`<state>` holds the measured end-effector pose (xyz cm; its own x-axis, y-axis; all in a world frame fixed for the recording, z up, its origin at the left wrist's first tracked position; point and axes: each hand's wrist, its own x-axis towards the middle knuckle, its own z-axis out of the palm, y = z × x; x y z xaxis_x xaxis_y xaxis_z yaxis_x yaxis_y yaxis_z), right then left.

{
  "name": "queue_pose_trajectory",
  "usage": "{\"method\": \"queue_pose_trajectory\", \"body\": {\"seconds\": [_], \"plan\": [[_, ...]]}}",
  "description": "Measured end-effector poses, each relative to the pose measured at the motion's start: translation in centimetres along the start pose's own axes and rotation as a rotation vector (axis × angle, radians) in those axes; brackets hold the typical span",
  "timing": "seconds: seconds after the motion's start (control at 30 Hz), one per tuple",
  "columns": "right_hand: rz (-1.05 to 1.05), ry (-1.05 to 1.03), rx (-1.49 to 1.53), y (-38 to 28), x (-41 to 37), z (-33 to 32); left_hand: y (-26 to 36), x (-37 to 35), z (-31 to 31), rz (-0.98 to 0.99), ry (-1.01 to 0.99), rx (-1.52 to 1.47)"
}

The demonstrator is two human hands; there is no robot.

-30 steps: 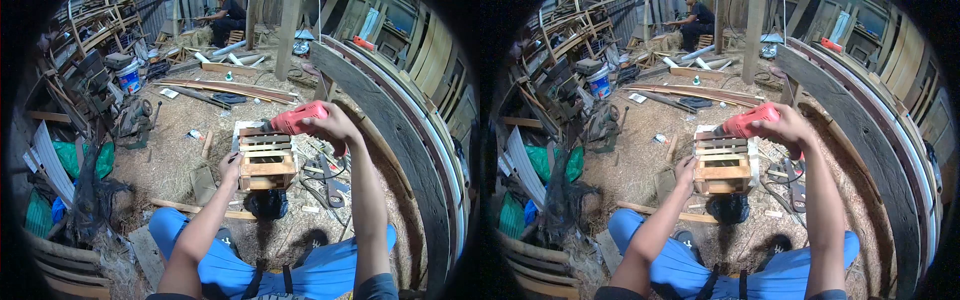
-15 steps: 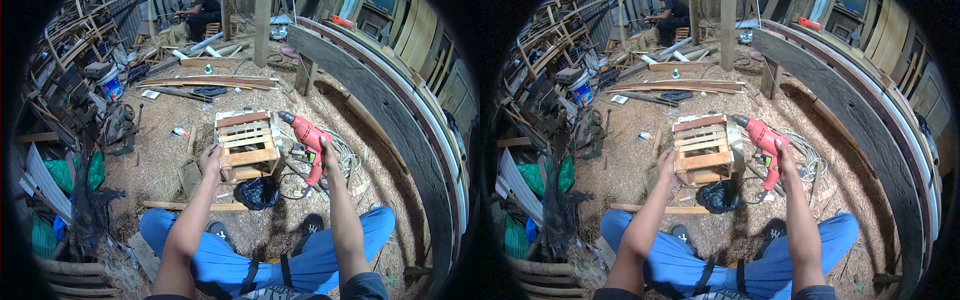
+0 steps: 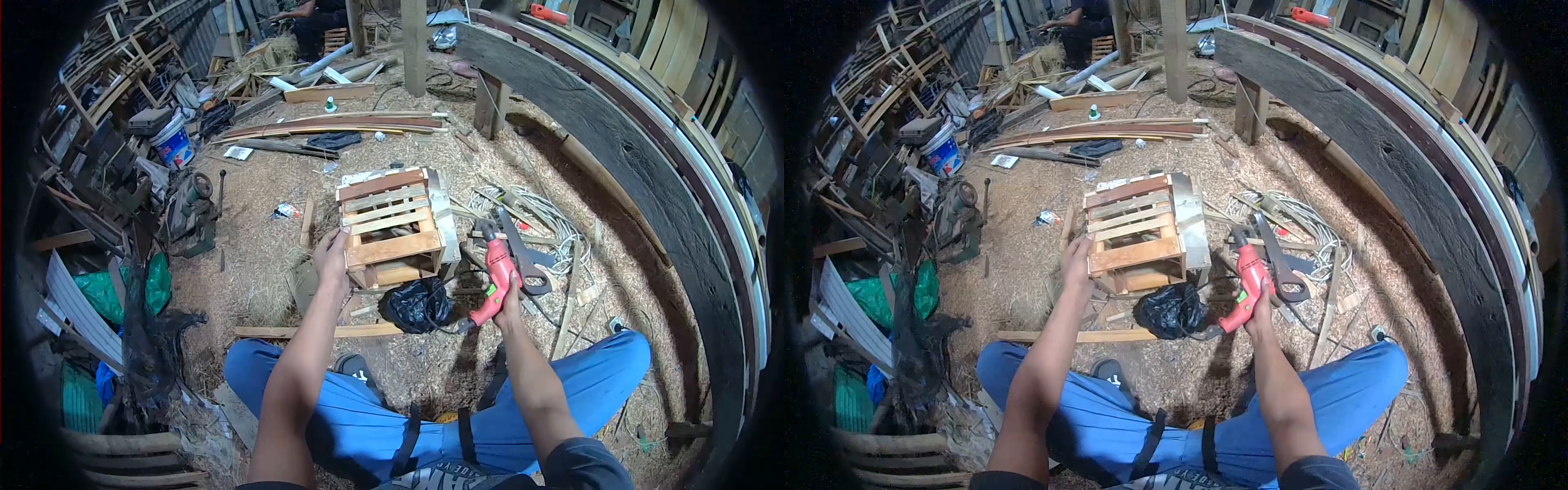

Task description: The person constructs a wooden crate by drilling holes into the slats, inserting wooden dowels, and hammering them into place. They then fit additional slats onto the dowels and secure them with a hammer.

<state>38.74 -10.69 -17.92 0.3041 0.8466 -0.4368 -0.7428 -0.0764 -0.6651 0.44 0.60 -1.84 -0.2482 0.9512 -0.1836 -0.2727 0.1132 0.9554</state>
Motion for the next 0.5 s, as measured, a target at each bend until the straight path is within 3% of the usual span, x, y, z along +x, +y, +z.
{"method": "queue_pose_trajectory", "body": {"seconds": [0.13, 0.23, 0.5], "plan": [[0.047, -0.062, 0.050, 2.8, 1.2, -3.8, 0.1, 0.0, -0.2, -0.003, -0.015, -0.019], [0.156, 0.036, -0.072, 4.2, 1.8, -6.6, 0.0, 0.0, -0.3, -0.014, -0.018, -0.036], [0.237, 0.017, -0.254, 6.4, 2.5, -9.5, -0.2, 0.3, -0.6, 0.011, -0.018, -0.004]]}}
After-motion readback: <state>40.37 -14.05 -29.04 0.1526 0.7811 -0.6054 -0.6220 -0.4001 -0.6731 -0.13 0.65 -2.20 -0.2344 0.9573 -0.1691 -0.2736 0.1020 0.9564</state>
